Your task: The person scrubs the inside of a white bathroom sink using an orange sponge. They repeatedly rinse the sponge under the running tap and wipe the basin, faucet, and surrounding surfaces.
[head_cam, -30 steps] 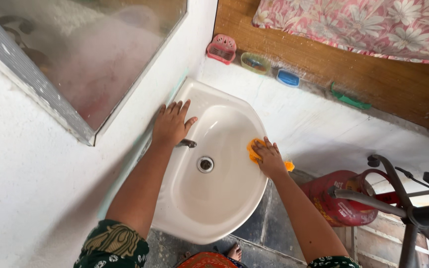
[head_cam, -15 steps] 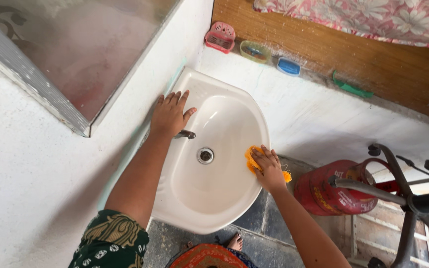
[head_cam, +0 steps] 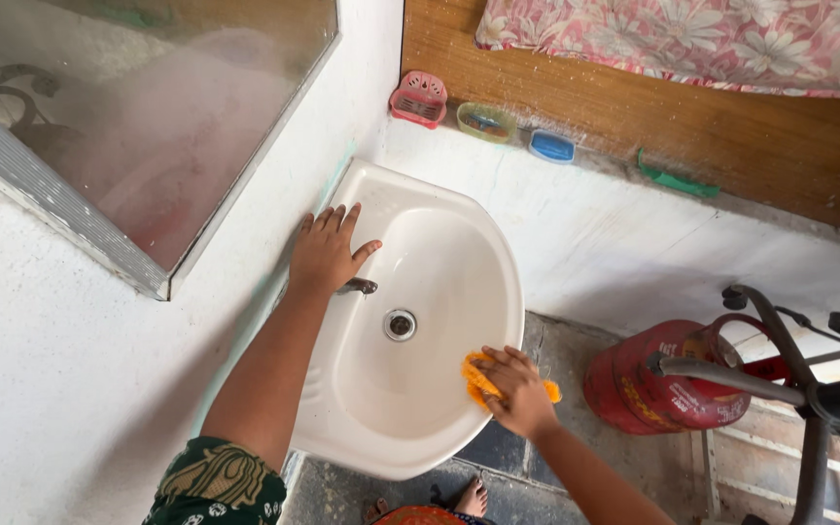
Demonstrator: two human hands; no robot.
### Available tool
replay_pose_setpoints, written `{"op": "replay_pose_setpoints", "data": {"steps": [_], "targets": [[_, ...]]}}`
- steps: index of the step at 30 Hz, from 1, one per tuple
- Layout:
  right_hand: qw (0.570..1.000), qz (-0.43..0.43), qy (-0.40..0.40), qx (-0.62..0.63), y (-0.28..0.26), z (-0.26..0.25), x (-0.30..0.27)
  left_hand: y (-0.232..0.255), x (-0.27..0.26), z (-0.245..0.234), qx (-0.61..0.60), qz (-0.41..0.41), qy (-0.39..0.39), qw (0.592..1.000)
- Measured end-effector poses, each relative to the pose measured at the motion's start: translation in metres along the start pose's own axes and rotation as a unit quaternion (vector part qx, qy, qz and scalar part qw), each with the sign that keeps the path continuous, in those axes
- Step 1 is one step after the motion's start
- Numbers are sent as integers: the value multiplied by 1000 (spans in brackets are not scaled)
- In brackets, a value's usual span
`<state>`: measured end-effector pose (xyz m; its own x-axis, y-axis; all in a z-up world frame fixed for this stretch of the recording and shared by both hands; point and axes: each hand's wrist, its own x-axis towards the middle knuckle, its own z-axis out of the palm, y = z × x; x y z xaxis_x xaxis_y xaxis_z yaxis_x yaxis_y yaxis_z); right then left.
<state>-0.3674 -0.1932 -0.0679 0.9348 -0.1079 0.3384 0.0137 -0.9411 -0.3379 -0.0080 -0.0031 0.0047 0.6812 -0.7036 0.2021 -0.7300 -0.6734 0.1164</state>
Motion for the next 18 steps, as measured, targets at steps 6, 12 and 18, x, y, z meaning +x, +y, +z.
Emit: {"op": "replay_pose_setpoints", "data": {"steps": [6,12,18], "targets": [[997,51,42,-50,42,-3,44,-1,1,2,11,9,15,1000],[992,113,28,-53,4,10,24,0,0,1,14,2,10,1000],[998,12,46,27,-46,11,-39,-2,-1,1,7,26,59,998]]}}
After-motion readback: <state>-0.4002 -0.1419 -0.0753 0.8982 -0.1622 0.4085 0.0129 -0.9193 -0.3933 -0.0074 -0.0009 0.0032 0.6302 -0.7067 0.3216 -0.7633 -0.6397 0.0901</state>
